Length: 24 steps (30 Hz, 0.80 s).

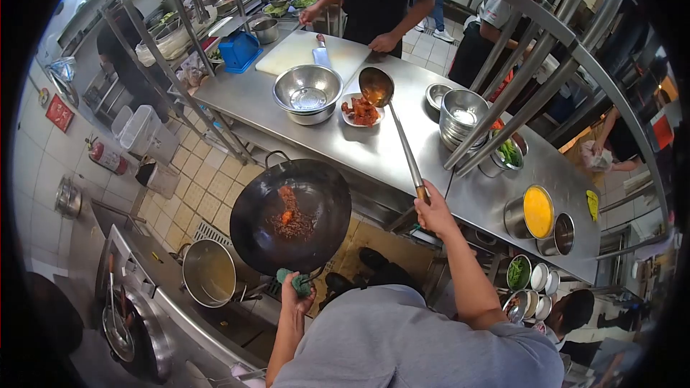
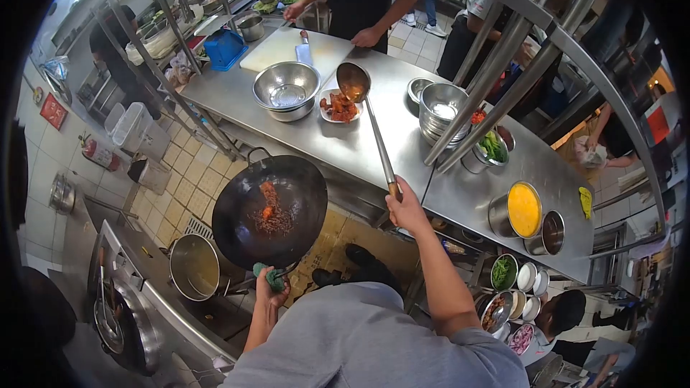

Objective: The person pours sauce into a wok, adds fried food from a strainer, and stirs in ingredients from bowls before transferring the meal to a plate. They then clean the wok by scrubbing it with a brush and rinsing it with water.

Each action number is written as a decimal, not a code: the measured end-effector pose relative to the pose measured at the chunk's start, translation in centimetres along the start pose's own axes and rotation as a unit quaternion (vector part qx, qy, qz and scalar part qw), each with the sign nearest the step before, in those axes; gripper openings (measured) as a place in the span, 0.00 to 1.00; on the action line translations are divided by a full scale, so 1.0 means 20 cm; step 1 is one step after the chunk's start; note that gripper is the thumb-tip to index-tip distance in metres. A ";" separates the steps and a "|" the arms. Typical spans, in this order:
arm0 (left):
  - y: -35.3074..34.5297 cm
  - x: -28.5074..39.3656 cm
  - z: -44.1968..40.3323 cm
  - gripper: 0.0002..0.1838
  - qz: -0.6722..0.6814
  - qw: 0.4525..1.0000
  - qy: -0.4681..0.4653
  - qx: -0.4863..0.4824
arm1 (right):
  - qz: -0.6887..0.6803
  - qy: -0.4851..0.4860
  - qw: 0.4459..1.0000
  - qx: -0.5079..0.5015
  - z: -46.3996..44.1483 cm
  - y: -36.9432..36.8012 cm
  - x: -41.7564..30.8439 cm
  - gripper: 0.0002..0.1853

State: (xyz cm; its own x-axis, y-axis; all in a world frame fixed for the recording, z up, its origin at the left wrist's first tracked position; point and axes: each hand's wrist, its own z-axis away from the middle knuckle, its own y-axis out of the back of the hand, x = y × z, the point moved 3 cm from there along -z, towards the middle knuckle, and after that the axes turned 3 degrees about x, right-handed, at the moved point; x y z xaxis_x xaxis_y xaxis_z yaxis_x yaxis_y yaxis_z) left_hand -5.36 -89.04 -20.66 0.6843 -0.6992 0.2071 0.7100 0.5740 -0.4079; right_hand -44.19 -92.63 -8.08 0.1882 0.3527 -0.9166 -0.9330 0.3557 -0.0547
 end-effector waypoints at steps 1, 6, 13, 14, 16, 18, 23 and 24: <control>0.01 0.00 -0.01 0.11 0.001 1.000 0.002 -0.008 | 0.007 0.003 1.000 0.007 0.01 -0.01 0.02 0.30; 0.06 0.02 -0.11 0.13 -0.012 0.999 -0.005 -0.045 | -0.307 -0.059 0.941 -0.133 0.17 -0.06 0.02 0.24; -0.06 0.05 0.05 0.14 -0.014 0.999 -0.040 -0.001 | -0.256 -0.170 0.916 -0.258 0.48 -0.23 0.12 0.28; -0.04 0.05 0.05 0.14 -0.007 0.999 -0.039 0.005 | -0.118 -0.189 0.945 -0.237 0.47 -0.26 0.15 0.29; -0.01 0.04 0.06 0.13 -0.004 1.000 -0.031 0.002 | 0.051 -0.144 0.953 -0.262 0.31 -0.30 0.20 0.30; 0.06 0.03 0.06 0.13 -0.006 1.000 -0.017 -0.003 | 0.448 0.286 0.826 -0.189 0.20 -0.41 0.19 0.31; 0.22 0.00 0.12 0.14 -0.035 0.999 -0.022 0.020 | 0.592 0.155 0.770 -0.183 0.06 -0.61 0.28 0.32; 0.24 -0.01 0.12 0.14 -0.029 0.999 -0.023 0.025 | 0.599 0.156 0.765 -0.178 0.03 -0.61 0.33 0.32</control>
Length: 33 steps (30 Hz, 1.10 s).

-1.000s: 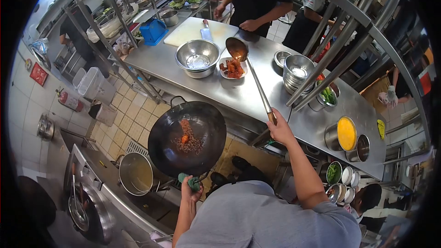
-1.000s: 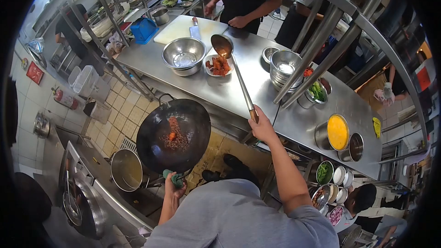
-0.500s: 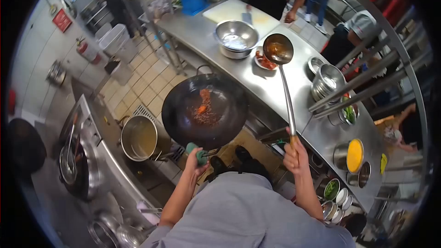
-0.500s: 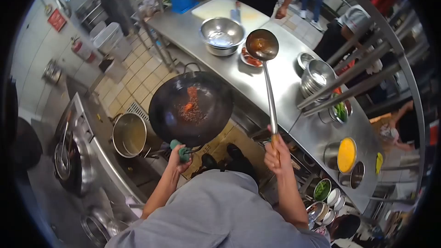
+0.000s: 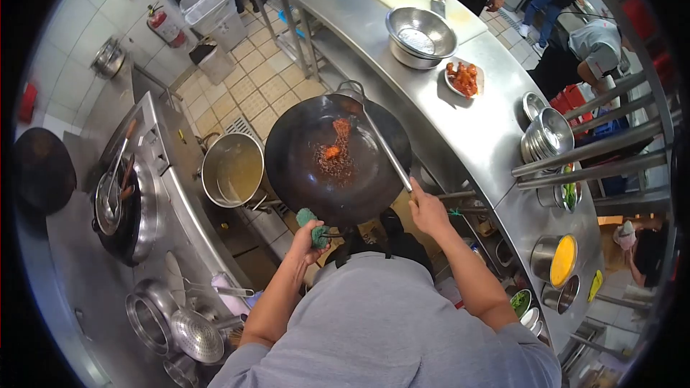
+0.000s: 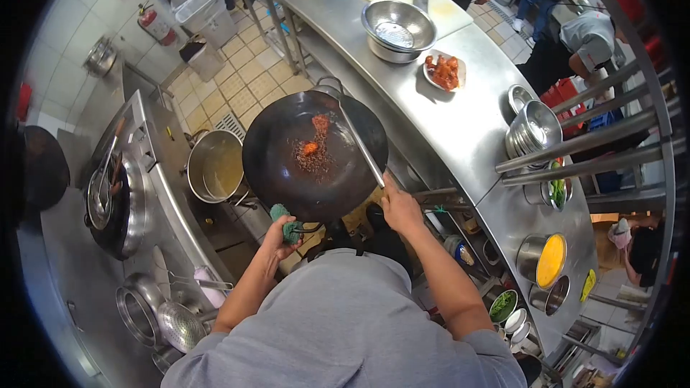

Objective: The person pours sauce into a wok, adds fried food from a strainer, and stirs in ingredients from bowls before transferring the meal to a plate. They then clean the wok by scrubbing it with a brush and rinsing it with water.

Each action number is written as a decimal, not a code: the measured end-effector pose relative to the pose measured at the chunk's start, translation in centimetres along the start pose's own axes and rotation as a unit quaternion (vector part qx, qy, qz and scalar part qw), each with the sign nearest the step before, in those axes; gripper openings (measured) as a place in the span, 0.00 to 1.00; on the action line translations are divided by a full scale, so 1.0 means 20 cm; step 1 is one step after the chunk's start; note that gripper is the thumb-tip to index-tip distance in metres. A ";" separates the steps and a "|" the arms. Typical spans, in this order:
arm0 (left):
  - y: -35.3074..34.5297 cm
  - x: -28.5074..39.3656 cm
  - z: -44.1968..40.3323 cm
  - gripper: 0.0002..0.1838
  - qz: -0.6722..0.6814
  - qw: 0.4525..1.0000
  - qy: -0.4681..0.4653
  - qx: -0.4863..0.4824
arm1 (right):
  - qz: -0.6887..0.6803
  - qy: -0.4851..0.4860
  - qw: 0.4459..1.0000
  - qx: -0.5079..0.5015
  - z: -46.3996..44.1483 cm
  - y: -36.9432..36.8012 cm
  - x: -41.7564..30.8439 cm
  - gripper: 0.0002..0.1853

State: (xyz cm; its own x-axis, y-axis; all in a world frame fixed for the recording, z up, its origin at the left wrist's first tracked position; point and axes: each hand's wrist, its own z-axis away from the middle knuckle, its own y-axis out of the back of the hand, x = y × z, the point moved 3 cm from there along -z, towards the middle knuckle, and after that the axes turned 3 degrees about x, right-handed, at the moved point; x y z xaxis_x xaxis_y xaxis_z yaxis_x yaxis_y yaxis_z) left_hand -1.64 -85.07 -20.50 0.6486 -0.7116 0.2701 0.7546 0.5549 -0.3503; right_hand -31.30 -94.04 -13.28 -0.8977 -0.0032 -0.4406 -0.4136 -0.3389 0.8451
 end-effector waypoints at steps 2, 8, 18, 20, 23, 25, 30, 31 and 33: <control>0.05 -0.02 -0.03 0.15 -0.024 0.999 -0.020 0.021 | -0.055 0.053 0.997 0.015 0.06 -0.22 0.10 0.31; -0.03 -0.03 -0.28 0.16 -0.011 0.995 -0.005 0.095 | -0.533 -0.207 0.746 -0.342 0.30 -0.21 -0.09 0.24; 0.07 -0.16 -0.03 0.13 0.086 0.995 0.035 0.036 | -0.762 -0.182 0.494 -0.378 0.54 0.15 0.05 0.26; 0.08 -0.18 -0.01 0.12 0.102 0.994 0.040 -0.011 | -0.770 -0.145 0.527 -0.329 0.61 0.33 0.05 0.27; 0.06 -0.16 -0.02 0.11 0.084 0.993 0.043 -0.072 | -0.747 -0.109 0.626 -0.197 0.69 0.56 0.07 0.30; 0.03 -0.15 -0.03 0.11 0.078 0.996 0.036 -0.038 | -0.632 -0.091 0.767 -0.067 0.72 0.69 0.07 0.31; 0.03 -0.09 -0.06 0.11 0.075 0.997 0.016 0.026 | -0.453 -0.076 0.876 0.149 0.52 0.69 0.13 0.30; 0.04 -0.09 -0.08 0.13 0.064 0.998 0.005 0.008 | -0.321 -0.087 0.921 0.203 0.46 0.68 0.16 0.31; 0.04 -0.08 -0.09 0.12 0.070 0.997 0.013 0.015 | -0.243 -0.116 0.931 0.248 0.36 0.66 0.26 0.31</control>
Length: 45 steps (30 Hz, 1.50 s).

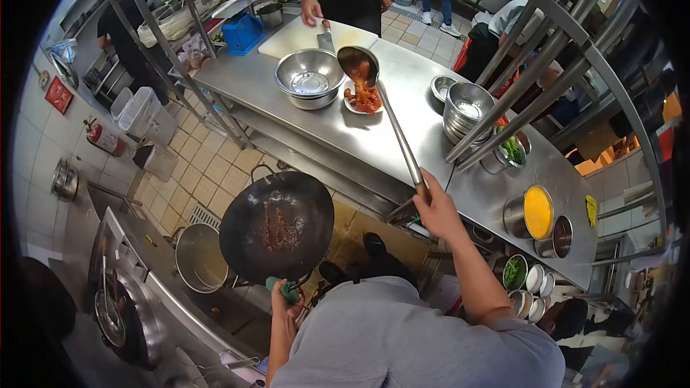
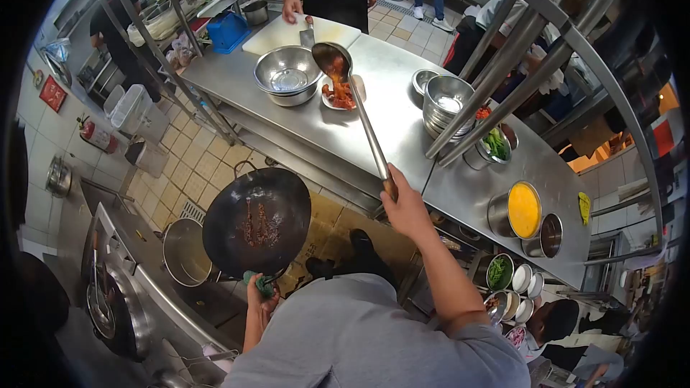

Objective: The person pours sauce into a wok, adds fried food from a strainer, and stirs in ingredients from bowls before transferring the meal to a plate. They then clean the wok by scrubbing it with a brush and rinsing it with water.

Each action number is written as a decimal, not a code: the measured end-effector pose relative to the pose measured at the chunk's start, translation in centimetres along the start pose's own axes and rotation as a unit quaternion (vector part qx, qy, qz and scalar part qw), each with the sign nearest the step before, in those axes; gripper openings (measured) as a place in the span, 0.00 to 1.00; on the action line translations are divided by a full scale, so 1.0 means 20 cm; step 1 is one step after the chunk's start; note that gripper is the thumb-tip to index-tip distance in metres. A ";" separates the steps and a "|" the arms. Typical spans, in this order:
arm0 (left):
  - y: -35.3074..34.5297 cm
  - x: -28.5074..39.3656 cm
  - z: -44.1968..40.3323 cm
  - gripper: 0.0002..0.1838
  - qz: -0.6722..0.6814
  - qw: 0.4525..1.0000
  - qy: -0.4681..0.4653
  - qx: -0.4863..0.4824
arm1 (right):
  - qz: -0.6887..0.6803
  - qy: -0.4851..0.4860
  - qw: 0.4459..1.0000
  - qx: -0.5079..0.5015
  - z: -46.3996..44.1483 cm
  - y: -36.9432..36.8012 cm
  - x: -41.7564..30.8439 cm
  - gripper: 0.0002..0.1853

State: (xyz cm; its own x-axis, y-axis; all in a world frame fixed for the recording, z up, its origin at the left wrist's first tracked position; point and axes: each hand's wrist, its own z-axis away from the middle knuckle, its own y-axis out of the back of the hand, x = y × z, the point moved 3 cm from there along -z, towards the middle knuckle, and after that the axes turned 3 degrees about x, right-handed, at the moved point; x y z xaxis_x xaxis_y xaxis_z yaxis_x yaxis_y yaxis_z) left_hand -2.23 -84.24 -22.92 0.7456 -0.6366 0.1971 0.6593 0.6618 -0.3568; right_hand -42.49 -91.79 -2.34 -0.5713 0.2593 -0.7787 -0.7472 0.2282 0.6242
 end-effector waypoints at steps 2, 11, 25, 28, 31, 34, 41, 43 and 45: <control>0.00 0.00 0.00 0.11 0.008 1.000 0.007 0.007 | -0.021 -0.028 0.999 -0.002 -0.11 -0.04 0.06 0.30; -0.05 -0.03 -0.02 0.11 0.005 0.999 0.020 0.040 | -0.123 -0.084 0.989 0.002 -0.14 0.00 0.06 0.29; -0.14 -0.03 -0.13 0.13 -0.021 0.999 0.045 -0.015 | -0.199 -0.090 0.976 0.003 -0.01 -0.06 0.20 0.27; -0.18 -0.01 -0.13 0.12 -0.025 0.999 0.029 -0.001 | -0.353 -0.147 0.923 -0.034 -0.05 -0.12 0.28 0.28; -0.19 0.00 -0.11 0.12 -0.018 0.999 0.039 -0.027 | -0.383 -0.162 0.909 -0.021 -0.04 -0.17 0.28 0.27; -0.15 0.00 -0.13 0.11 0.018 0.997 0.047 -0.061 | -0.657 -0.176 0.723 -0.119 0.08 -0.17 0.28 0.24; -0.23 0.05 -0.03 0.12 0.010 0.999 0.008 -0.044 | -0.553 -0.236 0.726 -0.334 0.32 -0.30 0.09 0.25; -0.23 0.05 0.00 0.13 0.009 0.999 0.003 -0.047 | -0.201 -0.168 0.904 -0.339 0.21 -0.39 0.03 0.26; -0.22 0.05 0.06 0.14 -0.017 0.999 -0.021 -0.030 | 0.030 0.133 0.965 -0.225 0.08 -0.63 0.16 0.28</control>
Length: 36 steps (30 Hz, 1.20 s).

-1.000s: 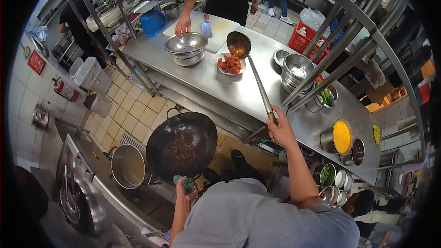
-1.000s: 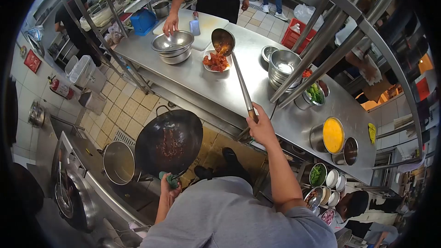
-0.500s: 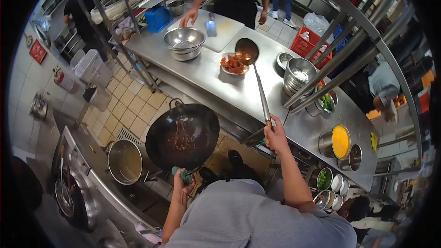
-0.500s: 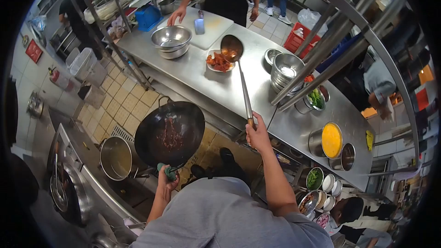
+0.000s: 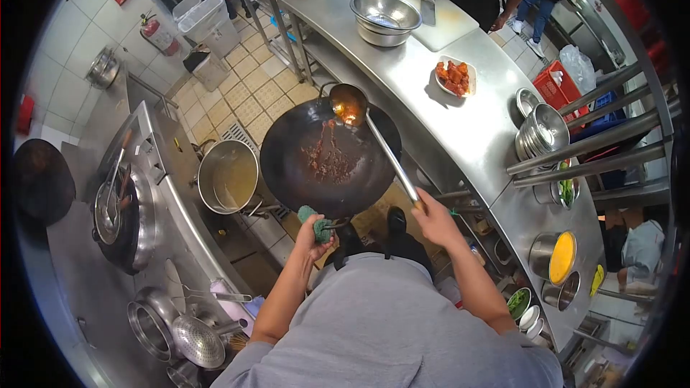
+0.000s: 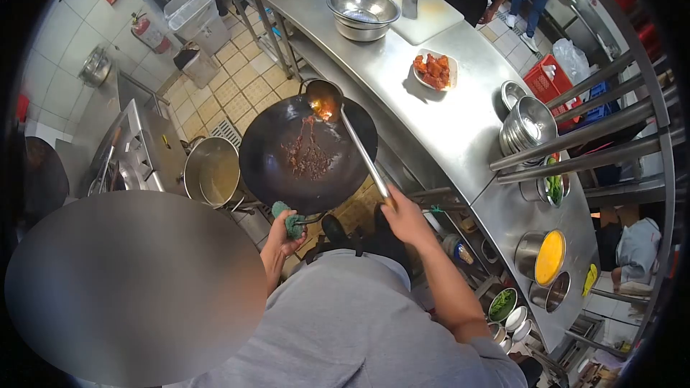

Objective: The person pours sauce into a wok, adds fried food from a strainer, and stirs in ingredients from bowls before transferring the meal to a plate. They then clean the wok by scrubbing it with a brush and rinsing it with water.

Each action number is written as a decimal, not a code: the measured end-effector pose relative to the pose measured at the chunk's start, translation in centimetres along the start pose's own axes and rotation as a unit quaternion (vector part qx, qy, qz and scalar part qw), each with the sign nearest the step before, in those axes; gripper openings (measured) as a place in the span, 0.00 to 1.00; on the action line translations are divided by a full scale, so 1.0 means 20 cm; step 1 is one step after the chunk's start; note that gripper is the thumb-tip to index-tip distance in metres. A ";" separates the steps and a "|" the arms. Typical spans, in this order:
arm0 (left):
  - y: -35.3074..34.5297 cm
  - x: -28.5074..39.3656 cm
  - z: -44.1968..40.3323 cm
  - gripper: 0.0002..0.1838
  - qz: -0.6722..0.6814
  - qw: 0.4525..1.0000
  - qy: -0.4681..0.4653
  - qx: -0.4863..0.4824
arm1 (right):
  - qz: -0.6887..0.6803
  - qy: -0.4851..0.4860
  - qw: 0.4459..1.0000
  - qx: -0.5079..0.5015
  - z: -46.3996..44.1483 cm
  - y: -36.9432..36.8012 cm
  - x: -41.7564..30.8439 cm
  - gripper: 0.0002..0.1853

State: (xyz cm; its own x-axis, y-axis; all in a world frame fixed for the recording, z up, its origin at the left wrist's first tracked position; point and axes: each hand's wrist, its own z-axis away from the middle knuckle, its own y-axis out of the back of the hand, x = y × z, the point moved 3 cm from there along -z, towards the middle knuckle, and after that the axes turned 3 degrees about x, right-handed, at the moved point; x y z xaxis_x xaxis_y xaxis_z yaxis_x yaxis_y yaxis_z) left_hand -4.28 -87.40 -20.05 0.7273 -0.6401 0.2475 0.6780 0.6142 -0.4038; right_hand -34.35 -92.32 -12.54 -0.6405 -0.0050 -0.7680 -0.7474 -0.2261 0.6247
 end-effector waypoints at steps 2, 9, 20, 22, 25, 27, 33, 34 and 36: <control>0.03 -0.01 0.01 0.15 -0.017 1.000 -0.014 0.021 | 0.117 -0.082 0.989 -0.034 -0.13 -0.09 -0.11 0.28; 0.09 0.00 -0.06 0.15 -0.037 0.998 -0.028 0.038 | -0.038 -0.072 0.982 -0.168 0.05 -0.21 -0.07 0.29; 0.07 0.01 -0.09 0.14 -0.043 0.997 -0.005 0.058 | -0.014 -0.014 0.991 -0.134 0.11 -0.35 0.07 0.31; 0.08 0.01 -0.10 0.14 -0.043 0.997 0.001 0.068 | -0.155 -0.288 0.904 -0.275 0.08 -0.18 -0.12 0.32; 0.10 0.00 -0.10 0.15 -0.046 0.996 0.002 0.078 | 0.046 -0.112 0.986 -0.114 0.03 -0.19 0.09 0.33; 0.09 0.01 -0.09 0.15 -0.049 0.996 -0.012 0.075 | 0.072 -0.140 0.983 -0.094 -0.01 -0.20 0.09 0.32; 0.05 -0.03 -0.35 0.15 -0.097 0.991 -0.051 0.073 | -0.211 -0.326 0.894 -0.226 0.12 -0.36 -0.13 0.29; 0.05 -0.04 -0.40 0.15 -0.099 0.991 -0.056 0.075 | -0.214 -0.322 0.894 -0.227 0.12 -0.35 -0.12 0.29; 0.04 -0.06 -0.43 0.15 -0.114 0.986 -0.078 0.095 | -0.515 -0.385 0.685 -0.342 0.17 -0.33 -0.09 0.26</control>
State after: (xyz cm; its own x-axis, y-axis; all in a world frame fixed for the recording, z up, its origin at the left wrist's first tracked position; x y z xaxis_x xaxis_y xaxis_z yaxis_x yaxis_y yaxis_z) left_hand -5.59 -90.13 -28.16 0.5503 -0.7021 0.4519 0.8232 0.5467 -0.1532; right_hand -28.88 -87.47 -14.77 0.0648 0.9568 -0.2835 -0.7836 -0.1271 -0.6082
